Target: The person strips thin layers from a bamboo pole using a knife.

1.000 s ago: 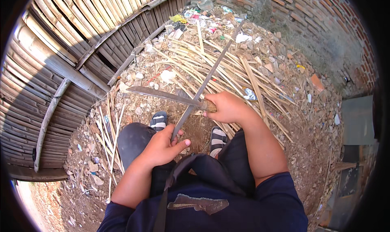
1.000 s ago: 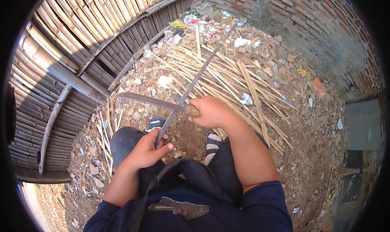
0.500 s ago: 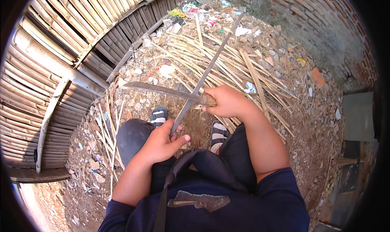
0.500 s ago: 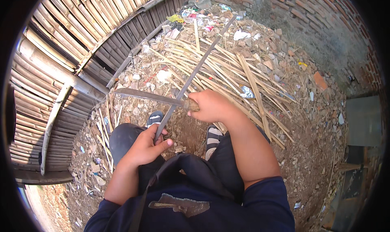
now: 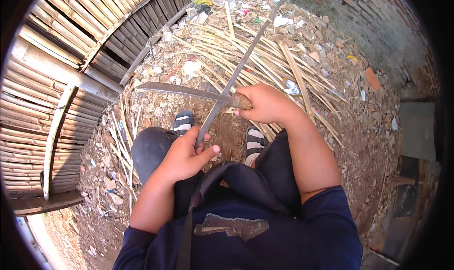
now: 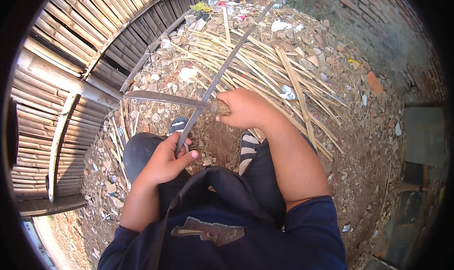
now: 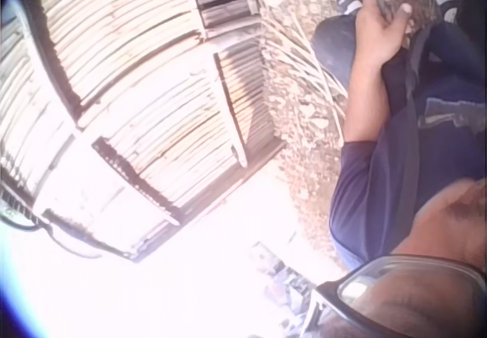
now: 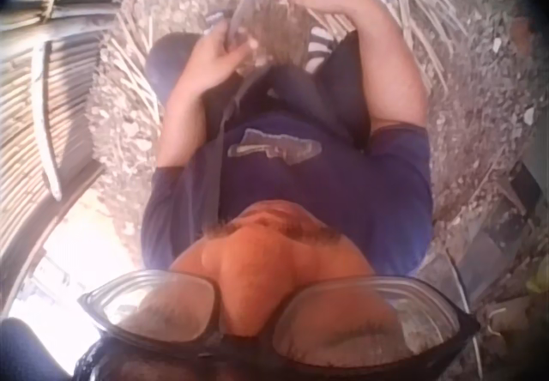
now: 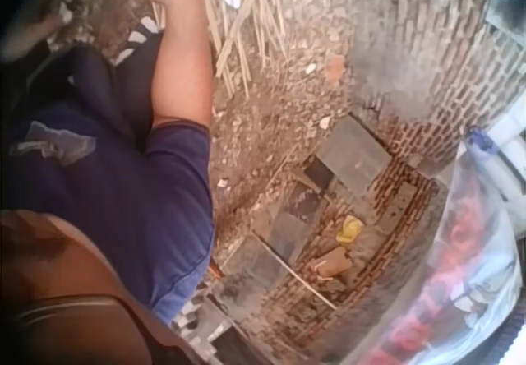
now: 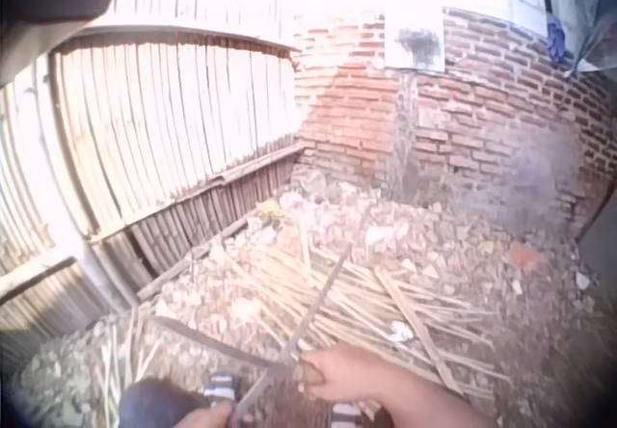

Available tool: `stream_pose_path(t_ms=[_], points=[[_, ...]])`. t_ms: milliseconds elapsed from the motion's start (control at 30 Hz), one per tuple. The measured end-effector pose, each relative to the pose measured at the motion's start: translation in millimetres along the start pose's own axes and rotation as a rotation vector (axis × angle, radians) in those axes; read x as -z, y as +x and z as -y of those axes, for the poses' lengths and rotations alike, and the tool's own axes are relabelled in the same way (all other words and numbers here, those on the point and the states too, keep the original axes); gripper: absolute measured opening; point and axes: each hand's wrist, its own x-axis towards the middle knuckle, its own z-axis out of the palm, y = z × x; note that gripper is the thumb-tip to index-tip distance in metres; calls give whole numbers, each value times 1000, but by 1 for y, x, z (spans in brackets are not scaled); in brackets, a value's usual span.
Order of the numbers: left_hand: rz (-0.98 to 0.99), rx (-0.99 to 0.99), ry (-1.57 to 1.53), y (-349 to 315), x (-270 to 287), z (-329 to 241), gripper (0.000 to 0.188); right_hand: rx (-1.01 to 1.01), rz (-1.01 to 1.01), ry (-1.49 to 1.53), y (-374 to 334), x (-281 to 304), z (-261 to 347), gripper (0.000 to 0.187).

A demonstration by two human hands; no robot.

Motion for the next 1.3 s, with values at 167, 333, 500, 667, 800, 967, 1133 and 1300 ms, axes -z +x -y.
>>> stream_pose_path(t_ms=[167, 333, 500, 667, 800, 967, 1133, 1300], points=[[4, 12, -15, 0, -1, 1, 36, -55, 48, -34, 1, 3, 5, 33], [5, 10, -23, 0, -1, 0, 36, -43, 32, -39, 1, 0, -1, 33], [-40, -34, -49, 1, -3, 9, 46, -47, 48, -28, 2, 2, 2, 33], [-36, -26, -68, 1, -3, 7, 44, 0, 2, 1, 1, -3, -4, 36], [-52, -29, -72, 0, -4, 8, 43, -35, 34, -10, 2, -2, -3, 34], [-51, -34, -45, 0, -3, 5, 43, -44, 17, -10, 0, -1, 0, 43], [-46, -33, -72, 0, -3, 6, 44, -57, 29, -43, 1, 1, 3, 43], [-44, -31, -85, 0, -4, 7, 44, -73, 38, -34, 1, 2, 4, 44]])
